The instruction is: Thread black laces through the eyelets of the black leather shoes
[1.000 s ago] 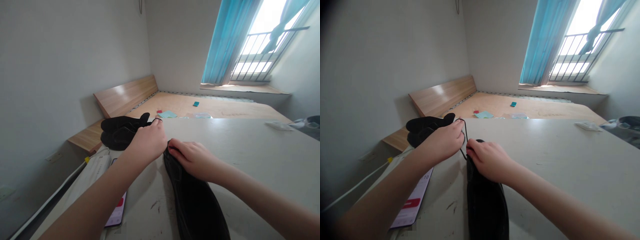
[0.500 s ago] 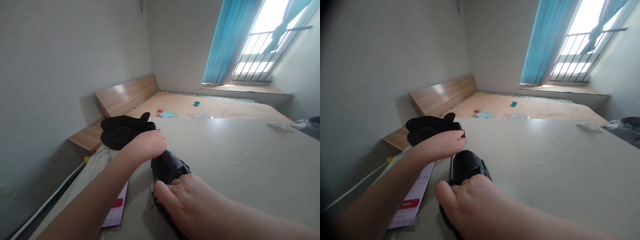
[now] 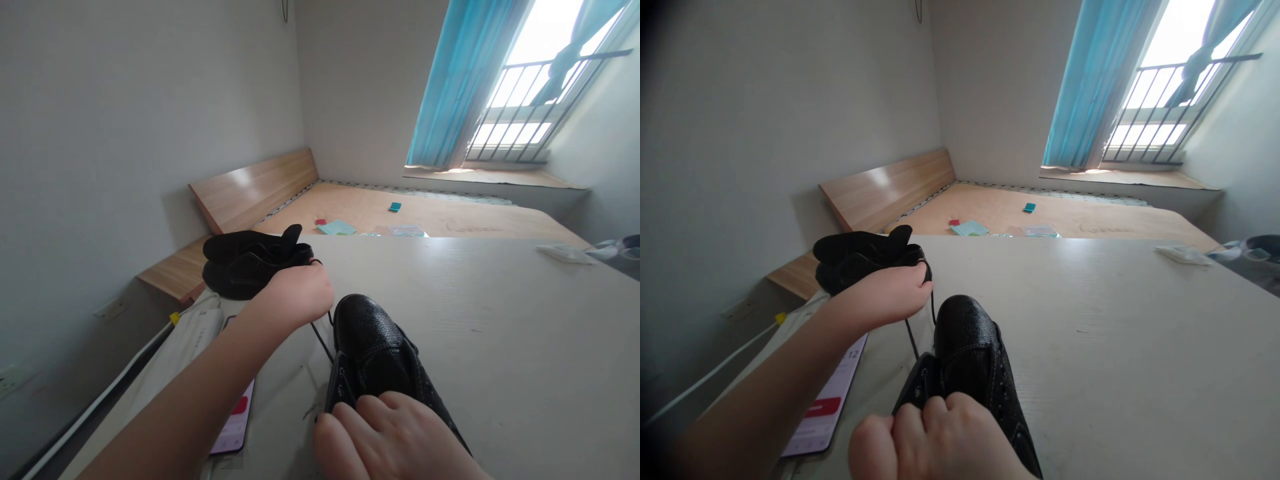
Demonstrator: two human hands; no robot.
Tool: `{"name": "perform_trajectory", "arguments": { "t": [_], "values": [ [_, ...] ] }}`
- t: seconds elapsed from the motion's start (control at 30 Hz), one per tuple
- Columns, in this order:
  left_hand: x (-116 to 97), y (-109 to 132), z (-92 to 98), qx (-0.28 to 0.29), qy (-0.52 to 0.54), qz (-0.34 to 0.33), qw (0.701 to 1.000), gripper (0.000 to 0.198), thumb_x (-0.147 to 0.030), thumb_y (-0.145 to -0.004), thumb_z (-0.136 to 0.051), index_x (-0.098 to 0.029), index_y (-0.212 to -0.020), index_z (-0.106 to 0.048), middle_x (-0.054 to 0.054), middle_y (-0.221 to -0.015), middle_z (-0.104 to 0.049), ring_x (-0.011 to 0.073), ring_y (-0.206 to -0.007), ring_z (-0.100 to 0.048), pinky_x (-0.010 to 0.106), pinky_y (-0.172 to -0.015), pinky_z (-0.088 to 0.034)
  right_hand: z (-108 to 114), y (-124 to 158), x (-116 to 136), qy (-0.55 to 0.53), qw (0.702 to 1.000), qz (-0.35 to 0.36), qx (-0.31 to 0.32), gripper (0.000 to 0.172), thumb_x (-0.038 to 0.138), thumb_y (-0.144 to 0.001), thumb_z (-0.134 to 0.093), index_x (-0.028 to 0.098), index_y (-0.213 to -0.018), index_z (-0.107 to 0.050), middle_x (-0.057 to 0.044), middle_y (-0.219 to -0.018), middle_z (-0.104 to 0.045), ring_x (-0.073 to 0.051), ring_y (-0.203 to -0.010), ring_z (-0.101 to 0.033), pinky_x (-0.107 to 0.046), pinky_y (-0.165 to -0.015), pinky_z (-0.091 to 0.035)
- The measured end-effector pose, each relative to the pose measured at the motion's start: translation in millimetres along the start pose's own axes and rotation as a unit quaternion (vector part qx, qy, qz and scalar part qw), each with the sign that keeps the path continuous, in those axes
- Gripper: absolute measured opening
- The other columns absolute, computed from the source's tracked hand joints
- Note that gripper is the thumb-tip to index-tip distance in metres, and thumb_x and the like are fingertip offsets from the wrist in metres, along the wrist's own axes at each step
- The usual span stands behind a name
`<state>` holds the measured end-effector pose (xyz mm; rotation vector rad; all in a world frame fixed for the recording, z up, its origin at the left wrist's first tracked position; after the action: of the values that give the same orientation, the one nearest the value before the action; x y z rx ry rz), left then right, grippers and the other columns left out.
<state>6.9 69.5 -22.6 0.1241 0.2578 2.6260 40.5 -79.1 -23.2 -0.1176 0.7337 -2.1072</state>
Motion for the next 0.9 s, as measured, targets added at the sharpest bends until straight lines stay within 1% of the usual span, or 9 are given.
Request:
{"name": "perform_trajectory", "arguments": {
  "t": [0.07,0.17,0.27,0.4,0.57,0.63,0.77,0.83,0.9],
  "values": [
    [2,-3,-10.5,0.046,0.004,0.028,0.999,0.029,-0.032,-0.092,-0.057,-0.015,-0.115,-0.058,0.008,-0.114,-0.061,0.0204,-0.097,-0.062,0.041,-0.083,-0.054,-2,1,1,0.002,1.000,0.004,0.006,0.014,0.009,-0.076,-0.044,0.022,-0.075,-0.038,0.006,-0.049,-0.045,-0.013,-0.036,-0.041,-0.032,-0.043,-0.015],
    [-4,-5,-20.1,0.092,0.027,0.031,0.995,0.029,-0.033,-0.092,-0.056,-0.016,-0.116,-0.058,0.009,-0.115,-0.060,0.0209,-0.098,-0.061,0.041,-0.083,-0.053,-6,1,0,-0.005,1.000,0.002,0.013,0.015,0.008,-0.076,-0.044,0.022,-0.075,-0.038,0.005,-0.049,-0.046,-0.014,-0.036,-0.040,-0.032,-0.043,-0.014],
    [-9,-5,-25.3,0.115,0.059,0.019,0.991,0.029,-0.033,-0.093,-0.056,-0.015,-0.115,-0.058,0.009,-0.115,-0.061,0.0206,-0.097,-0.062,0.041,-0.083,-0.053,-7,0,-1,-0.007,1.000,-0.001,0.008,0.015,0.008,-0.076,-0.043,0.022,-0.074,-0.038,0.005,-0.048,-0.046,-0.014,-0.035,-0.040,-0.032,-0.042,-0.014],
    [-9,-10,-33.8,0.135,0.098,0.002,0.986,0.031,-0.033,-0.092,-0.056,-0.015,-0.118,-0.057,0.009,-0.117,-0.060,0.0213,-0.098,-0.061,0.042,-0.083,-0.054,-7,-2,0,0.002,1.000,0.000,0.002,0.016,0.007,-0.074,-0.042,0.022,-0.072,-0.038,0.006,-0.047,-0.046,-0.013,-0.034,-0.040,-0.032,-0.042,-0.013],
    [-9,-15,-39.7,0.133,0.125,-0.025,0.983,0.033,-0.033,-0.092,-0.056,-0.016,-0.121,-0.055,0.009,-0.119,-0.058,0.0220,-0.100,-0.061,0.043,-0.084,-0.053,-8,-1,4,0.016,1.000,0.016,0.002,0.017,0.006,-0.075,-0.044,0.022,-0.073,-0.038,0.006,-0.048,-0.046,-0.013,-0.036,-0.041,-0.032,-0.043,-0.012],
    [-10,-14,-40.0,0.136,0.117,-0.024,0.983,0.033,-0.033,-0.092,-0.057,-0.016,-0.121,-0.054,0.010,-0.120,-0.058,0.0221,-0.100,-0.061,0.043,-0.084,-0.053,-6,-1,5,0.015,1.000,0.023,-0.002,0.017,0.006,-0.075,-0.044,0.022,-0.072,-0.038,0.006,-0.048,-0.046,-0.013,-0.035,-0.041,-0.032,-0.043,-0.012],
    [-11,-12,-44.1,0.162,0.079,-0.015,0.984,0.030,-0.033,-0.093,-0.056,-0.016,-0.117,-0.057,0.009,-0.115,-0.060,0.0204,-0.096,-0.062,0.040,-0.082,-0.054,-4,-2,3,0.001,1.000,0.020,0.001,0.018,0.005,-0.073,-0.044,0.022,-0.069,-0.039,0.005,-0.046,-0.046,-0.013,-0.034,-0.039,-0.033,-0.042,-0.013],
    [-10,-13,-44.9,0.149,0.056,-0.014,0.987,0.030,-0.033,-0.093,-0.056,-0.016,-0.117,-0.057,0.009,-0.117,-0.060,0.0210,-0.098,-0.061,0.041,-0.083,-0.054,-2,-3,2,-0.002,1.000,0.016,-0.001,0.017,0.006,-0.071,-0.044,0.022,-0.067,-0.040,0.005,-0.045,-0.046,-0.013,-0.033,-0.039,-0.033,-0.041,-0.013],
    [-8,-16,-44.8,0.118,0.034,-0.014,0.992,0.032,-0.033,-0.092,-0.056,-0.016,-0.120,-0.056,0.010,-0.122,-0.057,0.0231,-0.104,-0.059,0.045,-0.087,-0.052,-2,-4,2,-0.005,1.000,0.015,-0.003,0.016,0.006,-0.069,-0.044,0.022,-0.067,-0.040,0.005,-0.045,-0.045,-0.014,-0.033,-0.040,-0.032,-0.040,-0.013]
  ]
}}
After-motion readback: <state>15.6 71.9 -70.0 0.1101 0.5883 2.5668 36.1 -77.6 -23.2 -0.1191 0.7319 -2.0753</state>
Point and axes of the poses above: each hand's wrist, its own y-axis away from the middle knuckle, its own z-axis out of the back of the hand, x = y × z, the point moved 8 cm from there along -y, towards the middle knuckle
